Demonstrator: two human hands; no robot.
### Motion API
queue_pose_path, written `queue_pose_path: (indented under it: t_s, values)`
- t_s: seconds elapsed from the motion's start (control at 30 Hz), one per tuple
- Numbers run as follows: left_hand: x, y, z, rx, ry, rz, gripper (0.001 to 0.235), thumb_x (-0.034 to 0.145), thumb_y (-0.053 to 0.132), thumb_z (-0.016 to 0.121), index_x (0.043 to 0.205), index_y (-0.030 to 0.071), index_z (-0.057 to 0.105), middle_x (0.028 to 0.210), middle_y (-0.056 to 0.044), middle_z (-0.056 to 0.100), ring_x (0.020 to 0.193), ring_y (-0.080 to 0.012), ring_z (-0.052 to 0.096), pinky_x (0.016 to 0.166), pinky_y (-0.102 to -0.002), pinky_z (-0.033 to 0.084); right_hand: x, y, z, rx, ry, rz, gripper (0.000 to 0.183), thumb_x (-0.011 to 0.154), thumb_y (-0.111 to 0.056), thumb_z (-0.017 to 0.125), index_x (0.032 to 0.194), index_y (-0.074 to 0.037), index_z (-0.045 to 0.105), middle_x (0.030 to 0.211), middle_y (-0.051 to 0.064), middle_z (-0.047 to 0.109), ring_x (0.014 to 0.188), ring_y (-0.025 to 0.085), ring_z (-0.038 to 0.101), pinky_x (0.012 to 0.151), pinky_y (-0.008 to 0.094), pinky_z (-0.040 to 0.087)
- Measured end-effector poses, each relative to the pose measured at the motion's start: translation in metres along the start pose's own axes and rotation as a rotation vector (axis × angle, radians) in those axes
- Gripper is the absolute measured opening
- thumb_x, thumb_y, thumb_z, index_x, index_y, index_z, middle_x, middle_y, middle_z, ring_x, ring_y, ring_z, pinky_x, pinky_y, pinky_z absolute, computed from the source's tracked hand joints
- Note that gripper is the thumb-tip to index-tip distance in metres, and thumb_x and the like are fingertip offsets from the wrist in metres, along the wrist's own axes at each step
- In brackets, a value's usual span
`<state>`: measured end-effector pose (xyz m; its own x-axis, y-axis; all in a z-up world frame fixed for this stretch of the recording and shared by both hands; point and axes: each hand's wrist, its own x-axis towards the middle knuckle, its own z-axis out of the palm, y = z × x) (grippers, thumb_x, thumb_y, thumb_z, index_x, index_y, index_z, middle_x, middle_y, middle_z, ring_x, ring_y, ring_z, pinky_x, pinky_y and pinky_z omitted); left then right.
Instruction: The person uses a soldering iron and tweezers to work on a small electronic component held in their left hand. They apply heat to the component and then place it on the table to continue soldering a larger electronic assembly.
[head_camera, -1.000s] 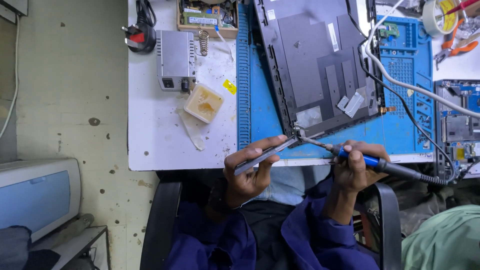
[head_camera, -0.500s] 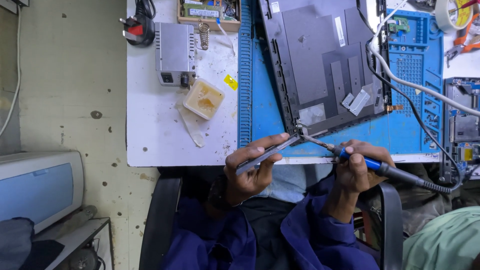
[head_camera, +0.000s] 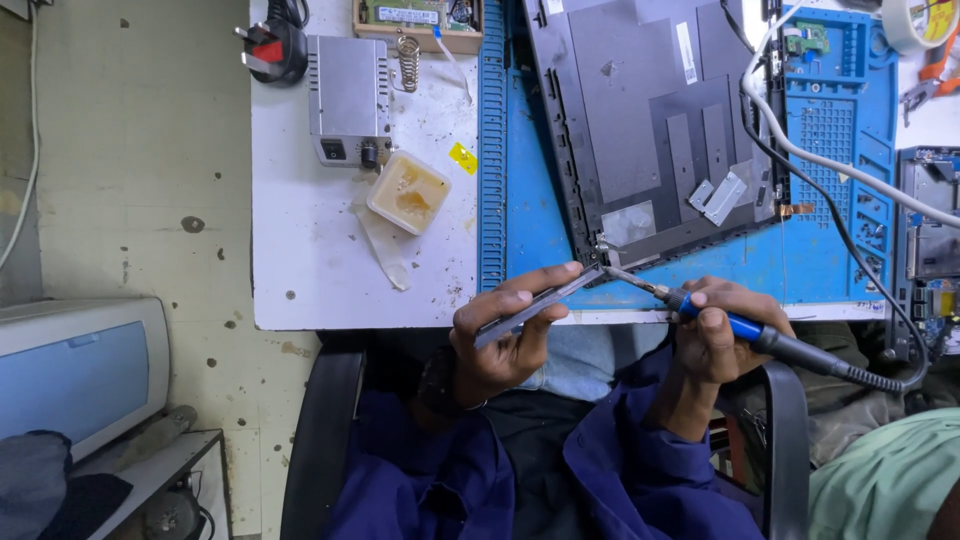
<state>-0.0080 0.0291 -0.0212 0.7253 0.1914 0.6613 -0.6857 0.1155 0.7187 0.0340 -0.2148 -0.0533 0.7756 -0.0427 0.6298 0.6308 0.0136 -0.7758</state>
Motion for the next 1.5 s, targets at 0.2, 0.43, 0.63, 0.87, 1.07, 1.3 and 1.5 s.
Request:
queue_pose_path:
  t_s: [0.2, 0.43, 0.63, 0.87, 1.07, 1.3, 1.5]
  values:
    - [-0.0008, -0.0005, 0.0013, 0.009, 0.014, 0.004, 0.04, 0.106, -0.003, 0.062, 0.13, 0.009, 0.032, 0.124, -0.035, 0.062, 0.116, -0.0453, 0.071, 0.1, -0.053, 0.068, -0.0025, 0.0027, -0.0012, -0.007, 0.034, -0.003, 0.017, 0.099, -0.02, 0.069, 0.096, -0.005, 0.064, 0.08, 0.008, 0.065, 0.05, 0.018, 0.054, 0.055, 0.029, 0.048]
    - [0.0009, 0.0009, 0.0006, 0.032, 0.008, 0.013, 0.041, 0.106, -0.004, 0.062, 0.131, 0.009, 0.032, 0.126, -0.033, 0.062, 0.117, -0.0444, 0.072, 0.101, -0.052, 0.068, 0.0008, 0.0021, -0.0004, 0.072, 0.023, -0.017, 0.011, 0.098, -0.015, 0.066, 0.096, -0.006, 0.061, 0.082, 0.009, 0.065, 0.047, 0.018, 0.048, 0.048, 0.029, 0.045]
    - [0.0032, 0.0033, 0.0008, 0.039, 0.016, 0.017, 0.042, 0.106, -0.004, 0.062, 0.131, 0.009, 0.031, 0.123, -0.034, 0.064, 0.116, -0.0439, 0.072, 0.1, -0.05, 0.068, -0.0005, 0.0014, -0.0006, 0.023, 0.054, -0.001, 0.013, 0.098, -0.017, 0.067, 0.095, -0.006, 0.059, 0.08, 0.009, 0.062, 0.05, 0.018, 0.048, 0.051, 0.031, 0.045]
    - [0.003, 0.0017, 0.0011, 0.034, 0.013, 0.031, 0.043, 0.105, -0.004, 0.062, 0.132, 0.008, 0.03, 0.124, -0.035, 0.062, 0.117, -0.0445, 0.071, 0.101, -0.051, 0.068, -0.0007, 0.0009, -0.0009, 0.055, 0.026, -0.005, 0.012, 0.099, -0.016, 0.066, 0.096, -0.006, 0.061, 0.083, 0.009, 0.065, 0.048, 0.018, 0.05, 0.05, 0.031, 0.046]
    - [0.0031, 0.0007, 0.0014, 0.04, 0.021, 0.031, 0.042, 0.105, -0.004, 0.062, 0.131, 0.008, 0.031, 0.123, -0.035, 0.063, 0.116, -0.0442, 0.072, 0.1, -0.05, 0.069, -0.0009, 0.0034, -0.0024, 0.052, 0.044, -0.009, 0.011, 0.098, -0.014, 0.066, 0.094, -0.005, 0.06, 0.083, 0.01, 0.065, 0.05, 0.02, 0.05, 0.052, 0.032, 0.047]
    - [0.0023, 0.0012, 0.0033, 0.017, 0.03, 0.022, 0.041, 0.105, -0.004, 0.062, 0.13, 0.009, 0.032, 0.122, -0.036, 0.063, 0.115, -0.0449, 0.071, 0.1, -0.052, 0.068, 0.0001, 0.0022, -0.002, 0.081, 0.029, -0.015, 0.009, 0.098, -0.012, 0.065, 0.095, -0.006, 0.059, 0.086, 0.01, 0.065, 0.05, 0.018, 0.05, 0.05, 0.03, 0.046]
    - [0.002, 0.0003, 0.0029, 0.015, 0.023, 0.022, 0.043, 0.105, -0.005, 0.062, 0.131, 0.009, 0.031, 0.122, -0.037, 0.063, 0.116, -0.0457, 0.071, 0.1, -0.052, 0.068, -0.0031, 0.0047, -0.0052, 0.044, 0.068, -0.019, 0.013, 0.101, -0.016, 0.065, 0.096, -0.008, 0.057, 0.081, 0.008, 0.062, 0.051, 0.017, 0.045, 0.053, 0.033, 0.041]
